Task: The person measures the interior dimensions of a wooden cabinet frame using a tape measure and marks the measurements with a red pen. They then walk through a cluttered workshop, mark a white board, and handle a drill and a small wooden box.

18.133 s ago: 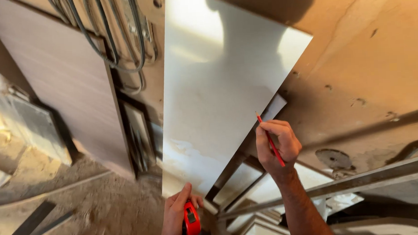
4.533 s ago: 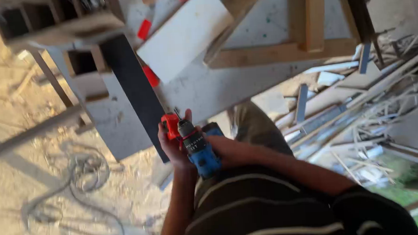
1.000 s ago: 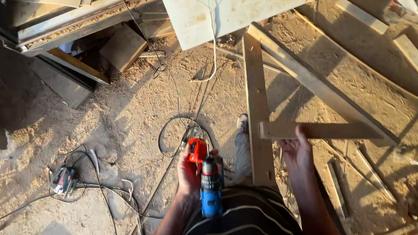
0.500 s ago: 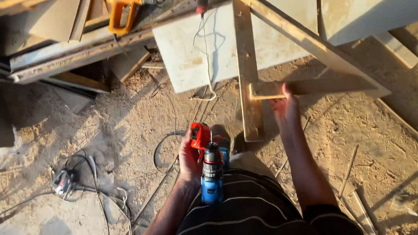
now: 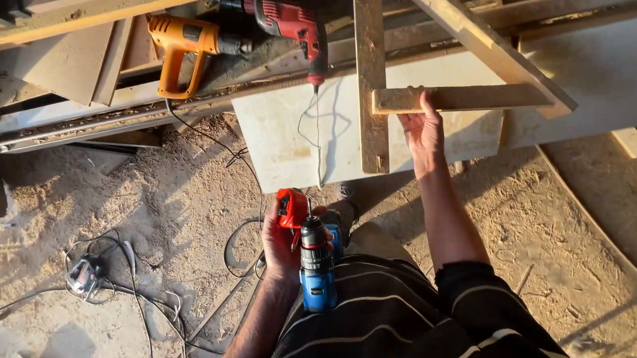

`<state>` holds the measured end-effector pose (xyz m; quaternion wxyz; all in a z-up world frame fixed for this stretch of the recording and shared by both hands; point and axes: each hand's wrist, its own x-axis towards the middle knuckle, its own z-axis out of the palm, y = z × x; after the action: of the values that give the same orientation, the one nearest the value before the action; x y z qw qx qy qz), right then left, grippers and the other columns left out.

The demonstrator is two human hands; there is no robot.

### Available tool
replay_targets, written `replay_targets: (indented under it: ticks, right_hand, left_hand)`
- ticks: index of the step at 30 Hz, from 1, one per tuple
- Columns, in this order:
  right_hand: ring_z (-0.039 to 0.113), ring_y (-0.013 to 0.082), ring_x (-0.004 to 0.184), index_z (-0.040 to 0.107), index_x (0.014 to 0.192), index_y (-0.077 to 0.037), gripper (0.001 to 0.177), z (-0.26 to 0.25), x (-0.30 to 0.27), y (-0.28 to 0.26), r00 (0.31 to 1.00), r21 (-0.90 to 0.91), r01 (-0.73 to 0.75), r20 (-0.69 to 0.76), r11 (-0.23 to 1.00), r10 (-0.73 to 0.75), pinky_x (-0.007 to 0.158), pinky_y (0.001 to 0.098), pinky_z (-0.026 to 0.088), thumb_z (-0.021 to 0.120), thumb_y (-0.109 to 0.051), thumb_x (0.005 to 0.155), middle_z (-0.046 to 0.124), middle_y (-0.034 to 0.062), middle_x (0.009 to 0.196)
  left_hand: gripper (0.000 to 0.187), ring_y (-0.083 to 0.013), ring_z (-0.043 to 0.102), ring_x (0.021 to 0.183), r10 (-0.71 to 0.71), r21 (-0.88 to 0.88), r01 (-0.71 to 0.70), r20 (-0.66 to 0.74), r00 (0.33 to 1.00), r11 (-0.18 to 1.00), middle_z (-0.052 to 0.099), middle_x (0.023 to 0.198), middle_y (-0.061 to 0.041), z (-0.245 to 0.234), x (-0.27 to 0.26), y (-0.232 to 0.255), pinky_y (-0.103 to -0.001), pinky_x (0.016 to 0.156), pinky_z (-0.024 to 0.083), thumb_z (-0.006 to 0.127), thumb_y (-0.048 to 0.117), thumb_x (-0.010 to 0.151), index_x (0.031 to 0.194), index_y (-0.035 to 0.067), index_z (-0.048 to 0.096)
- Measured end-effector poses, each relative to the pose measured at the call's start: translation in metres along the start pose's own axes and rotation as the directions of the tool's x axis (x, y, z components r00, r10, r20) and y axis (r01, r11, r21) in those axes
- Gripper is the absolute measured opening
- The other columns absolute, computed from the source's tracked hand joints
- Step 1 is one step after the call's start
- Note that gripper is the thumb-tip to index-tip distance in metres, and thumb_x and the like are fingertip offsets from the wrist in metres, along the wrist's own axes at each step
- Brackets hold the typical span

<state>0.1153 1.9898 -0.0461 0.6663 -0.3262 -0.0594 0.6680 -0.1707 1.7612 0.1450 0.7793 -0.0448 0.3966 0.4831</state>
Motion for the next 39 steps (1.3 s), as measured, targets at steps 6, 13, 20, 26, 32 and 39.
replay_targets:
  ticks: [6,13,20,26,32,39]
  right_hand:
    - [0.077,0.0260,0.098,0.070,0.109,-0.006,0.054,0.025,0.086,-0.030,0.930,-0.585,-0.359,-0.157,0.727,0.333,0.084,0.0371,0.061,0.056,-0.056,0.094,0.077,0.0149,0.108]
    - [0.073,0.0150,0.089,0.069,0.088,-0.008,0.015,0.006,-0.066,-0.049,0.426,-0.818,-0.022,0.512,0.574,0.746,0.076,0.0336,0.059,0.068,-0.020,0.097,0.075,0.0076,0.114]
    - [0.059,0.0348,0.125,0.058,0.140,-0.010,0.059,0.021,-0.206,-0.085,0.551,-0.743,0.636,0.626,0.208,0.552,0.106,0.0450,0.046,0.074,-0.024,0.085,0.062,0.0147,0.135]
    - [0.059,0.0326,0.128,0.060,0.134,-0.012,0.047,-0.102,-0.188,-0.135,0.688,-0.731,0.672,0.676,0.119,0.264,0.110,0.0431,0.046,0.070,-0.018,0.088,0.064,0.0128,0.135]
    - [0.064,0.0275,0.128,0.065,0.129,-0.010,0.034,-0.199,-0.175,-0.213,0.746,-0.689,0.650,0.659,0.319,-0.097,0.109,0.0379,0.050,0.065,-0.011,0.095,0.069,0.0120,0.131]
    - [0.069,0.0237,0.104,0.064,0.117,-0.008,0.022,-0.169,-0.207,-0.364,0.786,-0.727,0.613,0.523,0.309,-0.328,0.092,0.0345,0.055,0.066,-0.010,0.095,0.070,0.0120,0.114]
  left_hand:
    - [0.075,-0.0304,0.072,0.065,0.024,-0.058,-0.031,-0.115,0.993,0.998,0.074,0.101,-0.014,0.025,0.022,0.008,-0.045,0.055,0.060,0.059,0.071,0.079,0.124,0.011,0.059]
    - [0.080,-0.0308,0.072,0.066,-0.066,-0.075,0.059,-0.104,0.992,0.995,0.071,0.108,-0.017,0.049,0.058,-0.012,-0.043,0.056,0.060,0.057,0.073,0.081,0.129,0.009,0.059]
    - [0.073,-0.0293,0.071,0.067,0.007,-0.017,-0.007,-0.049,0.999,1.000,0.070,0.103,-0.019,0.125,0.077,-0.058,-0.042,0.057,0.059,0.058,0.068,0.086,0.125,0.006,0.058]
    - [0.066,-0.0270,0.067,0.067,0.215,0.076,-0.226,0.133,0.968,0.971,0.070,0.105,-0.025,0.187,0.096,-0.157,-0.041,0.060,0.057,0.062,0.059,0.095,0.126,0.001,0.058]
    - [0.061,-0.0247,0.068,0.068,0.118,0.095,-0.129,0.112,0.987,0.987,0.074,0.103,-0.021,0.300,0.106,-0.235,-0.038,0.060,0.057,0.061,0.058,0.087,0.123,0.009,0.063]
    - [0.048,-0.0202,0.063,0.092,0.261,0.003,-0.274,0.295,0.919,0.962,0.064,0.120,-0.009,0.346,0.182,-0.294,-0.037,0.079,0.056,0.069,0.047,0.108,0.132,0.008,0.057]
